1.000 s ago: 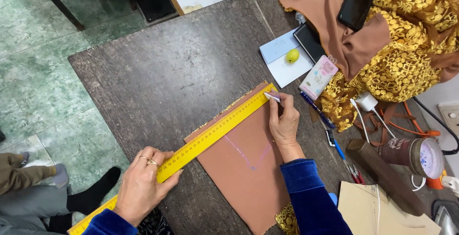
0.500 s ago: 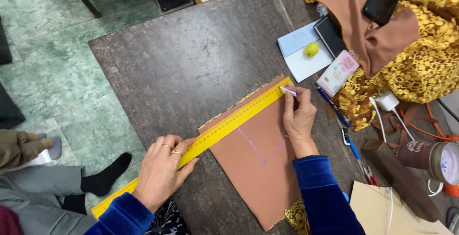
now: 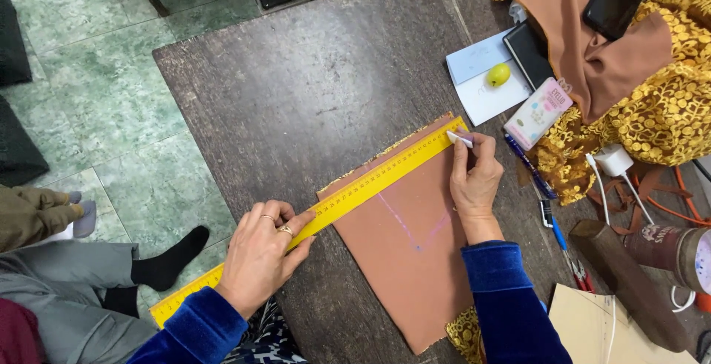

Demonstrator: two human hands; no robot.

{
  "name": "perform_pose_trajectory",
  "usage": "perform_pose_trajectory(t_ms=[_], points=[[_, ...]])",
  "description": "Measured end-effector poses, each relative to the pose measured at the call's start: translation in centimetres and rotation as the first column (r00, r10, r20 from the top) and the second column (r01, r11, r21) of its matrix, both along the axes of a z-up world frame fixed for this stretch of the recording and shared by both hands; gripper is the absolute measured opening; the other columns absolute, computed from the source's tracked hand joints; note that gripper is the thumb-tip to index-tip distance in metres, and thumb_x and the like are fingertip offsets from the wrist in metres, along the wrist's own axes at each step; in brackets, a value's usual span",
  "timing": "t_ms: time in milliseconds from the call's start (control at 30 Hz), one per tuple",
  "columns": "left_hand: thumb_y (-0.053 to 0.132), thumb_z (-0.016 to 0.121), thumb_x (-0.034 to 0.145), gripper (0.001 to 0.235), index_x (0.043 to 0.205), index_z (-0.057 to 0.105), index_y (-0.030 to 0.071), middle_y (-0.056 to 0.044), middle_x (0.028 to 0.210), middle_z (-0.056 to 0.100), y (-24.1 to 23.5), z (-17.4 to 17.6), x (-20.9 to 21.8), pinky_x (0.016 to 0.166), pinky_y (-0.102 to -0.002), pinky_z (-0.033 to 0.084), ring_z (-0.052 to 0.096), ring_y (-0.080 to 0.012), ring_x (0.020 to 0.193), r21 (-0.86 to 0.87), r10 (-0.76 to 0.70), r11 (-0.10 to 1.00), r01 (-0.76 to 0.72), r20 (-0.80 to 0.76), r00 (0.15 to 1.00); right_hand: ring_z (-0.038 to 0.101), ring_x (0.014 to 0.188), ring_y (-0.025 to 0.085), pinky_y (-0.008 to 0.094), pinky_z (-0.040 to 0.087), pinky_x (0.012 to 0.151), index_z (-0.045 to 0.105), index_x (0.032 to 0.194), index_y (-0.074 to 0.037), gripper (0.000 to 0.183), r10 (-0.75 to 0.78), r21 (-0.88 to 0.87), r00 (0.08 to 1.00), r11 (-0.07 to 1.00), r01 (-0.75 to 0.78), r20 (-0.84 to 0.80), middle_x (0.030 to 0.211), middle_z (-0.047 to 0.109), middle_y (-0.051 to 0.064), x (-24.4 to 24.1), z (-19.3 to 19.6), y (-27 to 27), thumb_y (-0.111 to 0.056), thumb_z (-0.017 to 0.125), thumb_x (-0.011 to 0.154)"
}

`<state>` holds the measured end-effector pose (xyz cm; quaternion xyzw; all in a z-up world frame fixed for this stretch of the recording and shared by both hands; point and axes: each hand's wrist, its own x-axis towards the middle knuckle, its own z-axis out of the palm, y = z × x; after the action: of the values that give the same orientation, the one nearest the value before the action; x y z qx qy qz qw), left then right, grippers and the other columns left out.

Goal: Measuring, marking with chalk, and cutting fabric pieces for garment assembly using tailor scissors and a ruler.

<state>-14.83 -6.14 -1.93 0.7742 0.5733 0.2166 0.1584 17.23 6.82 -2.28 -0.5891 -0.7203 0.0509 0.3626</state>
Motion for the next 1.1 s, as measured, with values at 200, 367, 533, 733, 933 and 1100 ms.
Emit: perform_pose_trajectory(t_ms=[200, 367, 533, 733, 933, 1100], points=[[0.032, 0.07, 0.082, 0.039, 0.118, 0.065, 0.017, -0.004, 0.093, 0.05, 0.0, 0.0, -0.1, 0.064, -0.04, 0.043, 0.046, -0.024, 0.076, -0.01, -0.011, 1.0, 0.011, -0.002, 1.0, 0.067, 0.077, 0.019, 0.027, 0.049, 0.058, 0.051, 0.105, -0.001, 0.014, -0.006, -0.024, 1.0, 1.0, 0.005, -0.022, 0.107, 0.07, 0.013, 0.0, 0.0, 0.0, -0.014, 0.054, 0.101], [0.033, 0.07, 0.081, 0.038, 0.116, 0.065, 0.019, -0.003, 0.093, 0.05, 0.1, 0.0, 0.0, 0.064, -0.041, 0.043, 0.048, -0.0249, 0.077, 0.011, -0.013, 1.0, 0.013, -0.02, 1.0, 0.063, 0.066, 0.017, 0.027, 0.046, 0.055, 0.051, 0.104, -0.001, 0.014, -0.016, -0.013, 1.0, 1.0, 0.016, -0.002, 0.106, 0.071, 0.011, -0.1, 0.0, 0.0, -0.015, 0.054, 0.101], [0.034, 0.062, 0.086, 0.034, 0.114, 0.064, 0.015, -0.005, 0.099, 0.054, 0.6, 0.5, 1.3, 0.064, -0.041, 0.041, 0.052, -0.0268, 0.083, 0.068, -0.055, 0.996, 0.062, -0.108, 0.993, 0.063, 0.065, 0.017, 0.028, 0.046, 0.056, 0.052, 0.104, -0.002, 0.013, -0.022, -0.004, 1.0, 1.0, 0.022, 0.013, 0.103, 0.071, 0.01, -0.1, 0.1, 0.1, -0.015, 0.054, 0.1], [0.015, 0.053, 0.083, 0.017, 0.079, 0.067, 0.006, -0.012, 0.101, 0.057, 3.0, 0.4, 6.4, 0.072, -0.042, 0.042, 0.051, -0.0305, 0.087, 0.125, -0.233, 0.959, 0.256, -0.174, 0.957, 0.069, 0.079, 0.019, 0.029, 0.051, 0.066, 0.053, 0.104, -0.002, 0.013, -0.015, 0.0, 1.0, 1.0, 0.015, -0.009, 0.105, 0.071, 0.011, 0.0, 0.1, 0.1, -0.013, 0.055, 0.099], [0.013, 0.056, 0.077, 0.022, 0.086, 0.075, 0.008, -0.019, 0.126, 0.056, 5.2, -0.6, 10.6, 0.094, -0.039, 0.043, 0.049, -0.0314, 0.118, 0.055, -0.329, 0.93, 0.363, -0.317, 0.89, 0.071, 0.088, 0.022, 0.03, 0.055, 0.071, 0.053, 0.102, -0.003, 0.012, -0.022, 0.008, 1.0, 1.0, 0.022, -0.022, 0.106, 0.071, 0.012, -0.1, 0.3, 0.2, -0.014, 0.056, 0.098], [0.013, 0.046, 0.085, 0.037, 0.115, 0.066, 0.004, -0.023, 0.139, 0.046, 6.0, -1.1, 13.0, 0.093, -0.044, 0.047, 0.043, -0.0345, 0.13, -0.077, -0.357, 0.931, 0.356, -0.389, 0.85, 0.068, 0.074, 0.017, 0.026, 0.051, 0.059, 0.053, 0.102, -0.002, 0.012, -0.015, -0.001, 1.0, 1.0, 0.015, -0.015, 0.106, 0.071, 0.012, -0.1, 0.1, 0.2, -0.013, 0.056, 0.098]])
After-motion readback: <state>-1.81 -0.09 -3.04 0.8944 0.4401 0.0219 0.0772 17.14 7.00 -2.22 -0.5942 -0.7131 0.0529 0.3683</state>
